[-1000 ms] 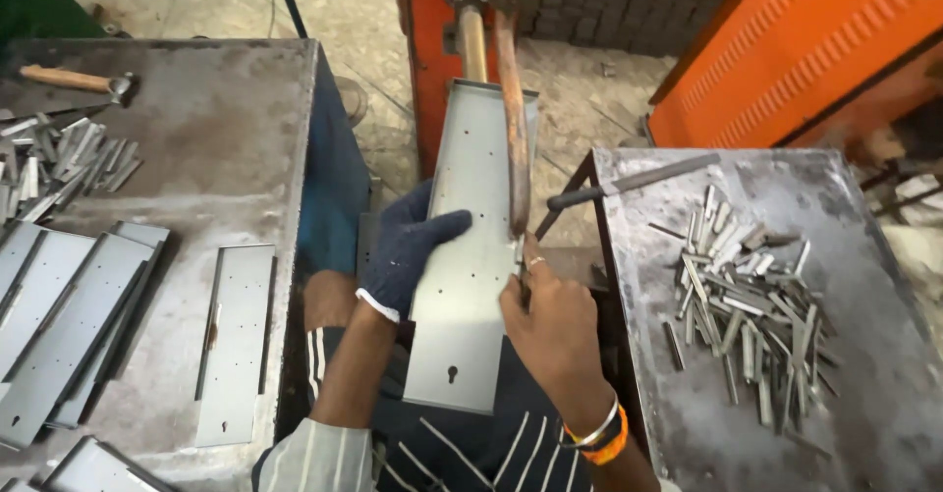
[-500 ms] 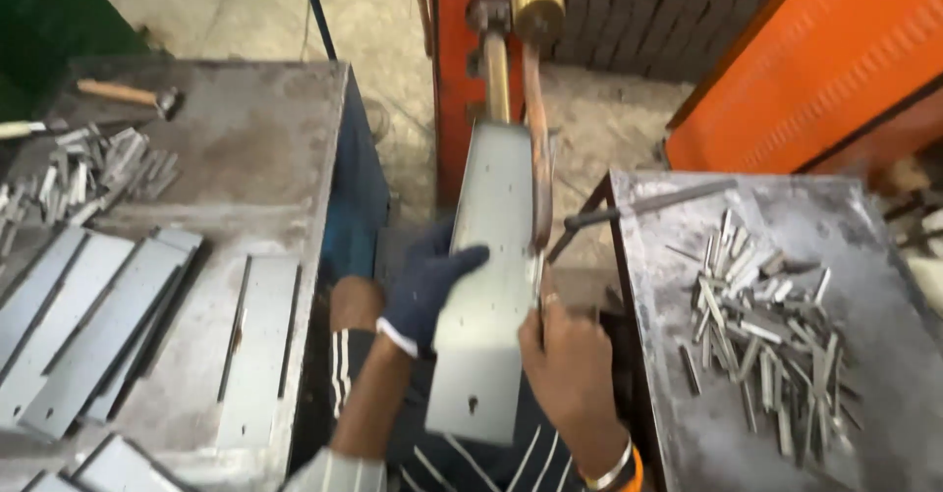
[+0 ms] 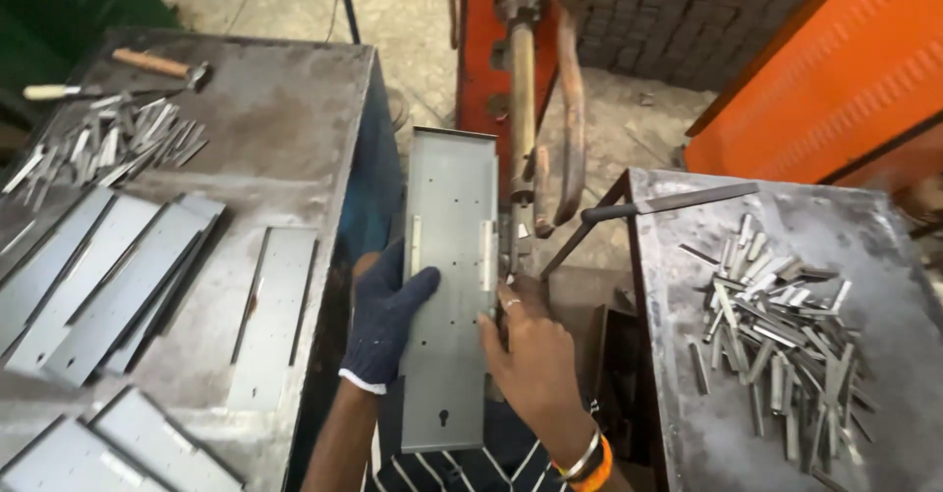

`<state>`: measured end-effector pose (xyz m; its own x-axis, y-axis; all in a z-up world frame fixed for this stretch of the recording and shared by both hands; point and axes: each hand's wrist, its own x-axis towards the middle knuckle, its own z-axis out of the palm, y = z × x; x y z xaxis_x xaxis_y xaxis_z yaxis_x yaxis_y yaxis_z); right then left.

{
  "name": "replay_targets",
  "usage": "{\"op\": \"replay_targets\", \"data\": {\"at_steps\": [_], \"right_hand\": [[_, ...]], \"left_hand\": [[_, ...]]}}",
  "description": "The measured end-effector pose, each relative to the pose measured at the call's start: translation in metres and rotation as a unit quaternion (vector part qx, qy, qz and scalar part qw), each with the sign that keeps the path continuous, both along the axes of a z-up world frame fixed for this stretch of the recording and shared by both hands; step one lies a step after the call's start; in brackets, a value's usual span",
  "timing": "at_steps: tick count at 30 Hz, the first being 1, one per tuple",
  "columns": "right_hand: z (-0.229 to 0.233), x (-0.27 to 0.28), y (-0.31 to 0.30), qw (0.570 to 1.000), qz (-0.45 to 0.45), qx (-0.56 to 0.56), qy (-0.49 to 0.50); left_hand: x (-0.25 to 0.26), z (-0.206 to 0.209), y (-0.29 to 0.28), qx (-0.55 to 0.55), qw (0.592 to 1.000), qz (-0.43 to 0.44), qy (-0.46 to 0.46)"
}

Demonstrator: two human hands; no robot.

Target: Spot welding small metal brackets onto larger metal sheets using an industrial welding machine.

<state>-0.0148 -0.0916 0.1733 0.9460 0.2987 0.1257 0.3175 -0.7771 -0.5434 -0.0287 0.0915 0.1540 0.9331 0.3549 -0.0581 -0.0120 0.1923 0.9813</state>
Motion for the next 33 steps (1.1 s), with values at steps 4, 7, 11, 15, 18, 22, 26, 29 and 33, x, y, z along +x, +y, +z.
{"op": "replay_targets", "data": {"at_steps": [4, 7, 11, 15, 18, 22, 26, 29, 33], "right_hand": [[-0.024, 0.011, 0.035, 0.999, 0.031, 0.037, -0.02], [-0.051, 0.023, 0.062, 0.995, 0.095, 0.01, -0.037], [-0.065, 0.001, 0.082, 0.965, 0.25, 0.012, 0.08], [-0.08, -0.022, 0.087, 0.898, 0.309, 0.084, 0.302], [-0.116, -0.028, 0.091, 0.849, 0.282, 0.143, 0.423], [-0.149, -0.027, 0.091, 0.834, 0.27, 0.183, 0.446], [-0.148, -0.023, 0.094, 0.834, 0.268, 0.2, 0.44], [-0.143, -0.019, 0.092, 0.836, 0.256, 0.196, 0.445], [-0.144, -0.019, 0.088, 0.838, 0.247, 0.19, 0.447]], "left_hand": [[-0.033, -0.025, 0.023, 0.087, 0.994, 0.059, -0.015], [-0.055, -0.04, 0.034, 0.105, 0.986, 0.125, 0.017], [-0.1, -0.087, 0.069, 0.195, 0.927, 0.31, 0.084], [-0.178, -0.168, 0.14, 0.096, 0.892, 0.414, 0.157], [-0.25, -0.211, 0.192, 0.086, 0.869, 0.448, 0.194], [-0.329, -0.211, 0.24, 0.077, 0.852, 0.464, 0.23], [-0.386, -0.241, 0.263, 0.394, 0.717, 0.453, 0.355], [-0.363, -0.249, 0.251, 0.538, 0.609, 0.46, 0.357], [-0.264, -0.266, 0.238, 0.545, 0.679, 0.416, 0.263]]}}
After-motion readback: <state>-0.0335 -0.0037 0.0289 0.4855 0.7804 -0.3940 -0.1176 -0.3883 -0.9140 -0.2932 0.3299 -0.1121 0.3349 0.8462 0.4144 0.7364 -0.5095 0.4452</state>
